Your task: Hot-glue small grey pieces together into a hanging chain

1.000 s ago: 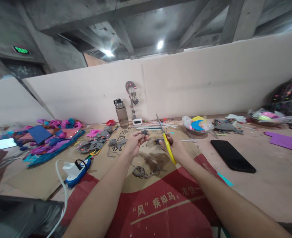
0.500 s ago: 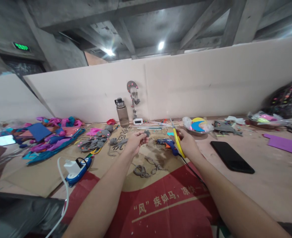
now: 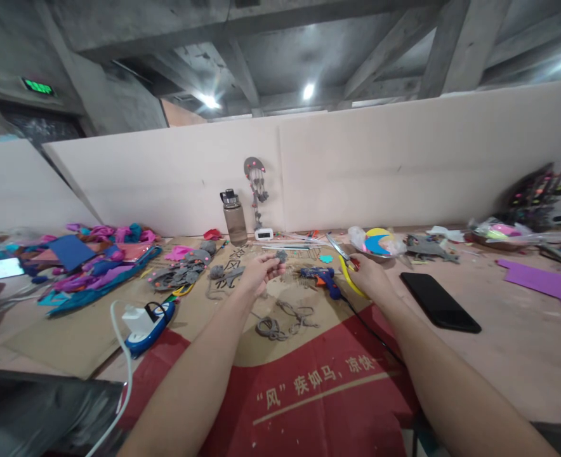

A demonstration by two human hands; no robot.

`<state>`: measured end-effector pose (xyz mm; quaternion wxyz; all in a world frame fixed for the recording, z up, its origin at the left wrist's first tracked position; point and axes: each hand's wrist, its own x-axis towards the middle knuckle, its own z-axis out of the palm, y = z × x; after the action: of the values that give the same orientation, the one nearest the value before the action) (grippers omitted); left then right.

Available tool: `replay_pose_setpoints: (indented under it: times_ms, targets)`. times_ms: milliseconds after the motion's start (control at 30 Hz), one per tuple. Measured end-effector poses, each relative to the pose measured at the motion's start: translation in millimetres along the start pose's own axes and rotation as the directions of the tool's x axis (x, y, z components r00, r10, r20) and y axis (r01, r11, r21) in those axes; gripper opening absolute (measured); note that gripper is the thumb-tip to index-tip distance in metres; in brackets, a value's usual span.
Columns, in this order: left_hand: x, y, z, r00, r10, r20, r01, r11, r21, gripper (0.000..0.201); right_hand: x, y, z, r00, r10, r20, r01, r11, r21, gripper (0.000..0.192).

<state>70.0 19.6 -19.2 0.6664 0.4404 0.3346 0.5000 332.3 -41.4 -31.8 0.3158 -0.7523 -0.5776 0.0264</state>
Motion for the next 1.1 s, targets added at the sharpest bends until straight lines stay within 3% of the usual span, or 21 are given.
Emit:
replay_pose_setpoints:
  times_ms: [133, 267, 433, 600, 700, 833, 933, 1033, 1100]
  targets:
    - [2, -2, -4.2, 1.0, -0.002, -0.011, 0.003, 0.993, 0.122, 0.015, -1, 1, 0, 1.0, -0.009, -0.013, 0.009, 0.999, -0.043, 0.041]
    - [6, -6, -9.9, 0.998, 0.013, -0.053, 0.005, 0.946, 0.323, 0.02, 0, 5, -5, 0.999, 0.052, -0.01, -0.053, 0.978, -0.204, 0.04]
    - [6, -13, -15.7, 0.995, -0.082, -0.049, 0.096, 0.829, 0.551, 0.022, 1, 18, -5, 0.994, 0.102, 0.049, -0.079, 0.937, -0.341, 0.04]
    - [4, -19, -18.7, 0.985, -0.135, -0.11, 0.173, 0.709, 0.684, 0.017, -2, 24, -1, 0.999, -0.024, 0.025, 0.031, 0.951, -0.308, 0.06]
    - [3, -21, -19.4, 0.987, -0.133, -0.086, 0.152, 0.655, 0.74, 0.008, -3, 23, -3, 0.999, 0.021, 0.033, -0.009, 0.947, -0.321, 0.056]
    - [1, -16, -18.1, 0.976, -0.202, -0.082, 0.181, 0.541, 0.821, 0.014, -4, 18, -12, 1.0, 0.017, -0.002, -0.017, 0.945, -0.328, 0.047]
    - [-2, -9, -17.6, 0.982, -0.169, -0.082, 0.153, 0.465, 0.872, 0.015, -4, 4, -17, 0.998, -0.038, -0.042, 0.027, 0.97, -0.243, 0.034]
    - [-2, 0, -19.0, 0.997, -0.071, -0.041, 0.063, 0.333, 0.941, 0.021, -10, -19, -14, 0.985, -0.166, -0.036, 0.167, 0.985, 0.04, 0.027]
    - [-1, 5, -19.2, 1.0, 0.006, -0.006, 0.005, 0.21, 0.978, 0.028, -18, -37, -7, 0.957, -0.288, 0.031, 0.275, 0.937, 0.217, 0.02]
